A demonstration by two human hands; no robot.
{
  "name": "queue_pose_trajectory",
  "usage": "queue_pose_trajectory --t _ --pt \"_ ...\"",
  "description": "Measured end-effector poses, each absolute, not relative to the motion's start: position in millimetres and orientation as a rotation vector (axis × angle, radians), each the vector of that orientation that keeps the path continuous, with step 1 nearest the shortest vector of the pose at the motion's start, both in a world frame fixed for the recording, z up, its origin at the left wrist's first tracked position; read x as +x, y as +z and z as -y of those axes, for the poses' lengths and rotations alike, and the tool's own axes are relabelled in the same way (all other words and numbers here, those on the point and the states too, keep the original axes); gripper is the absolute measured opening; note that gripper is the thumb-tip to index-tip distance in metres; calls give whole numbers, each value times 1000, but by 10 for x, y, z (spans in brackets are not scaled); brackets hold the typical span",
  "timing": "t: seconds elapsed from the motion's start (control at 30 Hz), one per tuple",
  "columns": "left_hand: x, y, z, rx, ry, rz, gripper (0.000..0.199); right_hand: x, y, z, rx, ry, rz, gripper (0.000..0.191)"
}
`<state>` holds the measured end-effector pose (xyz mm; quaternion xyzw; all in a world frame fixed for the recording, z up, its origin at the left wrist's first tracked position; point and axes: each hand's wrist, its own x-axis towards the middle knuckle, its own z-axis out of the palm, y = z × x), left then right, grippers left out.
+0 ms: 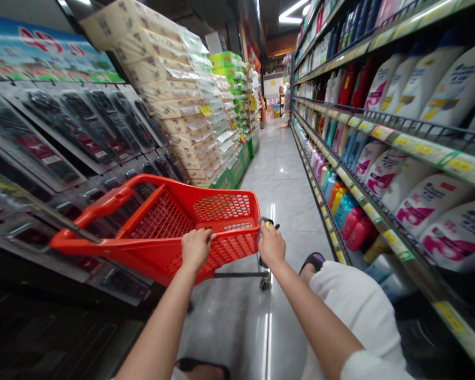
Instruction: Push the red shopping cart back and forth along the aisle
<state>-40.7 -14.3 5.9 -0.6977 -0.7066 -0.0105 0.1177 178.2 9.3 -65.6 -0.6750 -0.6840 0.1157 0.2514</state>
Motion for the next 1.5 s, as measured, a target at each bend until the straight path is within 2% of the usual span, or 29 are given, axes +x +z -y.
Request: queue_pose_trajectory --t 0.17,0.33,0.5,0.67,0.87,1.07,1.17,1.37,1.5 --pt "-216 96 167 -2007 -14 2084 39 1624 -642 34 -1717 239 1812 51" --pt "-344 318 83 -2348 221 1981 40 1864 -628 -257 -1916 337 1802 47" --pt "-447 331 13 -2419 327 1977 51 1810 -688 -265 -1852 314 1743 47" --pt "-371 282 47 -2435 310 1970 36 1425 -599 -66 -1776 343 1806 53" --pt "-285 296 123 -2396 305 2009 23 1271 -453 106 -1462 256 2127 52" --pt "-263 295 206 -2399 299 2020 24 1788 -479 -326 -1802 308 1916 45" --pt "-263 294 210 -2364 296 2049 25 1755 -448 -363 -1842 333 1891 45" --pt "-237 303 223 -2358 257 2076 23 1155 -400 197 -1428 257 2124 49" --pt "-250 291 243 -2358 268 2080 24 1211 -606 198 -1304 349 2028 52"
